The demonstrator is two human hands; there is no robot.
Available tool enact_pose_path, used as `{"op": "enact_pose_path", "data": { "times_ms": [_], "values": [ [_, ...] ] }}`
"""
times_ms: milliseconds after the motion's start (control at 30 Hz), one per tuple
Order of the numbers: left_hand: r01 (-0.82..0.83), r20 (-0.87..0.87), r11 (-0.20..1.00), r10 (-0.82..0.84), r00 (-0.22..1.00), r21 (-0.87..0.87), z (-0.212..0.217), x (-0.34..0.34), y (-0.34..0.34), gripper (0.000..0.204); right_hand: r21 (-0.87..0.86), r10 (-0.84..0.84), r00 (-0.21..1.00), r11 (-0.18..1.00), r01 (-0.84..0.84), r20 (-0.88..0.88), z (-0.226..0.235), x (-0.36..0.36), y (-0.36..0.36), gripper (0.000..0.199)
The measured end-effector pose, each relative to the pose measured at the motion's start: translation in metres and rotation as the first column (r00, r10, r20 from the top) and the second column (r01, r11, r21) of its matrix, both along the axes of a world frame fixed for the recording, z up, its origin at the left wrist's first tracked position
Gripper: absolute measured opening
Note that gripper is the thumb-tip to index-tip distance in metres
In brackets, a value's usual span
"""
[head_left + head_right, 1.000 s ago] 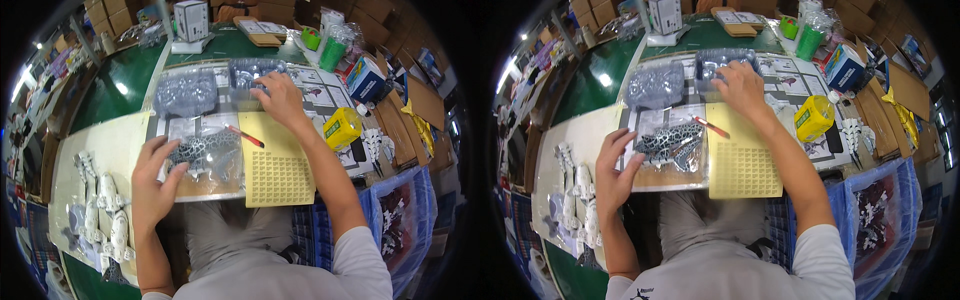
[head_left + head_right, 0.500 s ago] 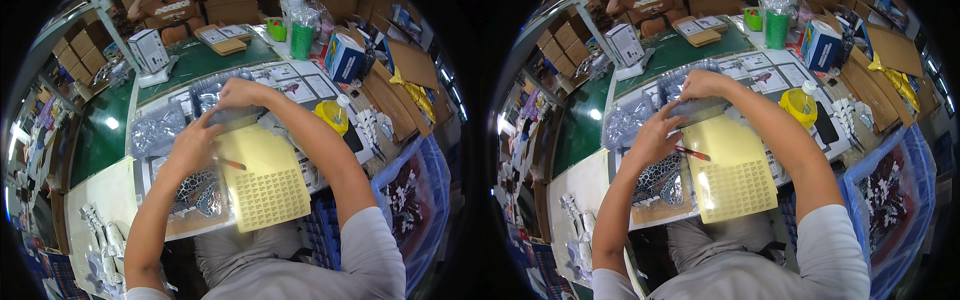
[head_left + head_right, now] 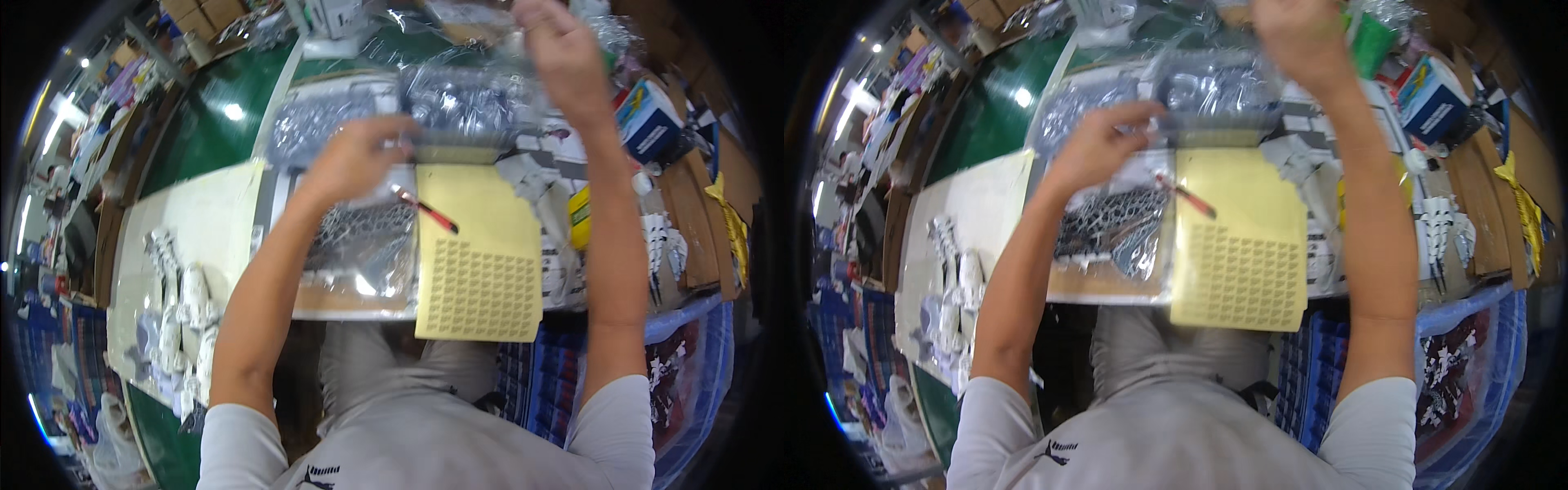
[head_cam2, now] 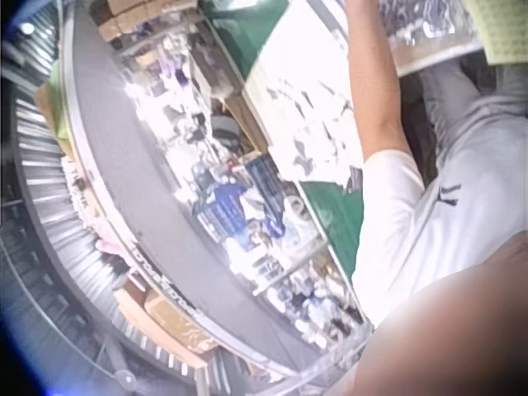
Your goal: The person assembles small shark-shaped toys by attaching patterned fins to white bodies, wiping each unit with a cloth, and placing them into clear plastic packaging. The person repeats this process for multiple units, handling them one at a time.
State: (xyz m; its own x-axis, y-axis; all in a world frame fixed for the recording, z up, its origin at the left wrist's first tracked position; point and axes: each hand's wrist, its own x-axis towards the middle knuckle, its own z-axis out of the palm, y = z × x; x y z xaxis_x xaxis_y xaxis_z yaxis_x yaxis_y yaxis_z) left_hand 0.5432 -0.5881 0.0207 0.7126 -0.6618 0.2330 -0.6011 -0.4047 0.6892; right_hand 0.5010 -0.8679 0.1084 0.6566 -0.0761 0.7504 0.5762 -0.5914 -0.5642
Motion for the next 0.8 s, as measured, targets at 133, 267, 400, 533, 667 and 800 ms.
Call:
{"op": "enact_pose_path", "data": {
  "times_ms": [133, 267, 400, 533, 667, 800],
  "values": [
    [-0.441, -0.475, 0.675, 0.15, 0.867, -0.592, 0.028, -0.032, 0.074, 0.062, 0.138, 0.397, 0.787, 0.915, -0.379, -0.472, -0.006, -0.046, 0.041, 0.031],
    [-0.305, -0.388, 0.797, 0.097, 0.917, -0.522, 0.017, -0.096, 0.124, 0.063, 0.493, 0.523, 0.38, 0.851, -0.181, -0.763, -0.068, -0.035, 0.117, 0.045],
    [-0.608, -0.528, 0.734, 0.402, 0.748, -0.304, -0.009, -0.088, 0.153, 0.064, 0.195, 0.305, 0.539, 0.948, -0.252, -0.785, -0.105, -0.02, 0.136, 0.051],
    [-0.588, -0.396, 0.807, 0.525, 0.754, -0.05, -0.054, -0.046, 0.15, 0.055, 0.017, 0.144, 0.589, 0.976, -0.217, -0.795, -0.137, -0.016, 0.13, 0.056],
    [-0.535, -0.409, 0.831, 0.44, 0.799, -0.151, -0.081, -0.044, 0.148, 0.066, 0.064, 0.156, 0.601, 0.983, -0.172, -0.784, -0.158, -0.017, 0.126, 0.058],
    [-0.479, 0.029, 0.874, 0.478, 0.878, 0.084, -0.04, -0.042, 0.213, 0.07, -0.062, 0.046, 0.698, 0.99, -0.128, -0.715, -0.136, -0.027, 0.116, 0.054]
  ]
}}
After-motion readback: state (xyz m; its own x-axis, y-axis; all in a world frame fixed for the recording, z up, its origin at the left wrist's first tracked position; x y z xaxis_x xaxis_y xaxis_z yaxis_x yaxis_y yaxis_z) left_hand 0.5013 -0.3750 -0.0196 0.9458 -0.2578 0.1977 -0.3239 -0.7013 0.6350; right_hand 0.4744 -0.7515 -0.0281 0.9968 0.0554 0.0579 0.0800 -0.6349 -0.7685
